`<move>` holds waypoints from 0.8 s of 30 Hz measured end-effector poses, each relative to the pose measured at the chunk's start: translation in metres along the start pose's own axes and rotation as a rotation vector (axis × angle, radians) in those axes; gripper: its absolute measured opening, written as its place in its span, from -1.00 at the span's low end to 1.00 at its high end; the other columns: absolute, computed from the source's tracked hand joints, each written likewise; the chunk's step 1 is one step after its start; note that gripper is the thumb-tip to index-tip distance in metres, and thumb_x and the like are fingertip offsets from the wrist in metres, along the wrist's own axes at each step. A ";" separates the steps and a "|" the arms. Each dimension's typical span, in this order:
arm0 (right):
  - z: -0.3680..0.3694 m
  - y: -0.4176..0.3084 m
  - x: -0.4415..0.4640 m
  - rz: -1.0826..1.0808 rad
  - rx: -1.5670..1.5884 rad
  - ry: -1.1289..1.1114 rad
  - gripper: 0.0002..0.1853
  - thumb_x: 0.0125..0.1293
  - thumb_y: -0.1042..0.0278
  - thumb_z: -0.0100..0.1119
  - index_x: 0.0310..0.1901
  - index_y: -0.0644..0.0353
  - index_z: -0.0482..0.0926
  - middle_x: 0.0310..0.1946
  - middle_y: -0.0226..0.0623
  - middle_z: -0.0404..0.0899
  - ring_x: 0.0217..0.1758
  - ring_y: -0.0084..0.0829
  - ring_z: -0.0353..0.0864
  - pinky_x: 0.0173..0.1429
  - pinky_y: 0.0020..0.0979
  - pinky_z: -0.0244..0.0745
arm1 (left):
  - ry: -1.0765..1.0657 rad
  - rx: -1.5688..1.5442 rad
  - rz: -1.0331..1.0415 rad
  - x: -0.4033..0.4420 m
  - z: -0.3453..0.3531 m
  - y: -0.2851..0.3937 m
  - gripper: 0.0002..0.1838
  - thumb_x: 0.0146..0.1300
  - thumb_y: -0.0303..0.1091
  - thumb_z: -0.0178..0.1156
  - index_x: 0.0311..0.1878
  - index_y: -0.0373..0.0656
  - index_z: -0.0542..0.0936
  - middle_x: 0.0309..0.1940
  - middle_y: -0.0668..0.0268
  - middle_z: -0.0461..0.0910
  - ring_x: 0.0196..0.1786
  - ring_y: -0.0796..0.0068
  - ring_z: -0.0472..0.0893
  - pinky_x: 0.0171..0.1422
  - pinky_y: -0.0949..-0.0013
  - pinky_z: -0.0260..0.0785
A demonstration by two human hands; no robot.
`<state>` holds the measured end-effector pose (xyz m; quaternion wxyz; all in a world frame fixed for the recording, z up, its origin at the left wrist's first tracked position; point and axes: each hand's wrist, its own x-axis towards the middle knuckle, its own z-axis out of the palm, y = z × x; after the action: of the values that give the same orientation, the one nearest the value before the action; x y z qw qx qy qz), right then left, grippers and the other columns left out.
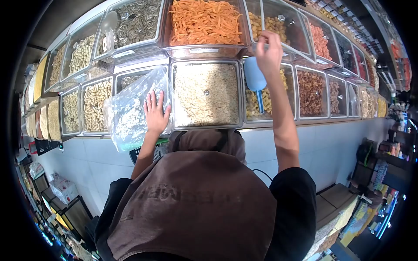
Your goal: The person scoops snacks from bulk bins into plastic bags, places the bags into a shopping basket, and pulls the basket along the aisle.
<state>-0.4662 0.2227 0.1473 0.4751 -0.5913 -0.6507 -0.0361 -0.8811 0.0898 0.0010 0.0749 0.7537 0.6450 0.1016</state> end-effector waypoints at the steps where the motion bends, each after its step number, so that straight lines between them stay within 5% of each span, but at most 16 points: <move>1: -0.008 0.001 0.007 -0.003 -0.083 0.063 -0.83 0.29 0.51 0.17 -0.10 0.30 0.60 -0.11 -0.06 0.62 -0.06 -0.16 0.64 0.08 -0.21 0.53 | -0.001 -0.001 0.003 0.000 0.000 -0.002 -0.28 0.44 0.11 0.00 0.59 0.08 0.18 0.60 -0.05 0.02 0.62 -0.13 -0.02 0.65 -0.15 -0.28; 5: -0.021 0.062 0.041 0.093 -0.247 0.050 -0.55 0.30 0.34 0.23 0.17 0.34 0.46 0.05 0.13 0.52 0.12 0.04 0.56 0.23 -0.10 0.46 | -0.006 0.024 0.013 0.006 -0.006 0.003 -0.28 0.44 0.04 0.03 0.59 0.04 0.18 0.59 -0.06 0.01 0.63 -0.10 -0.02 0.66 -0.10 -0.26; 7: -0.021 0.094 0.057 0.062 -0.382 0.077 -0.42 0.29 0.26 0.25 0.28 0.36 0.38 0.12 0.21 0.47 0.20 0.11 0.51 0.28 -0.06 0.43 | 0.077 -0.199 -0.058 0.010 -0.016 0.010 -0.27 0.41 -0.06 0.09 0.59 0.00 0.17 0.59 -0.10 0.00 0.63 -0.10 -0.02 0.66 -0.06 -0.23; 9: -0.018 0.121 0.073 0.220 -0.473 -0.080 -0.21 0.28 0.09 0.27 0.42 0.36 0.20 0.27 0.33 0.32 0.32 0.21 0.39 0.38 -0.02 0.35 | 0.115 -0.226 -0.014 0.022 -0.042 0.020 -0.25 0.37 -0.15 0.14 0.59 -0.03 0.15 0.57 -0.14 0.01 0.61 -0.12 0.03 0.65 -0.04 -0.16; 11: -0.013 0.161 0.088 0.213 -0.428 -0.086 -0.31 0.32 0.08 0.26 0.36 0.31 0.35 0.20 0.34 0.46 0.34 0.25 0.40 0.44 -0.07 0.31 | 0.188 -0.250 0.043 0.037 -0.058 0.021 -0.24 0.36 -0.17 0.16 0.58 -0.03 0.15 0.56 -0.14 0.03 0.58 -0.15 0.08 0.62 -0.06 -0.10; 15: -0.009 0.203 0.118 0.139 -0.828 -0.296 -0.60 0.35 0.13 0.24 0.07 0.25 0.63 0.05 0.18 0.62 0.18 0.16 0.56 0.25 -0.03 0.46 | 0.206 -0.290 0.067 0.070 -0.077 0.023 -0.25 0.37 -0.18 0.16 0.58 -0.04 0.16 0.57 -0.07 0.05 0.56 -0.14 0.13 0.58 -0.07 0.03; 18: -0.004 0.252 0.132 0.282 -0.637 -0.378 -0.67 0.38 0.15 0.21 -0.03 0.26 0.67 -0.12 0.13 0.69 0.00 0.08 0.67 0.11 -0.04 0.53 | 0.205 -0.544 0.057 0.091 -0.079 0.033 -0.26 0.42 -0.17 0.13 0.59 -0.10 0.12 0.57 -0.06 0.07 0.55 -0.11 0.19 0.58 0.05 0.11; 24: -0.003 0.158 0.127 0.084 -0.517 -0.489 -0.69 0.41 0.17 0.21 -0.13 0.32 0.60 -0.22 0.15 0.68 -0.08 0.12 0.67 0.00 -0.04 0.53 | 0.166 -0.842 -0.003 0.119 -0.072 0.052 -0.29 0.46 -0.14 0.11 0.55 -0.26 0.16 0.49 -0.10 0.23 0.54 -0.02 0.25 0.57 0.12 0.14</move>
<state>-0.3180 0.3612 0.1512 0.1412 -0.7095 -0.6895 -0.0375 -0.8319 0.1980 0.0897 0.3242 0.6456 0.5522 0.4162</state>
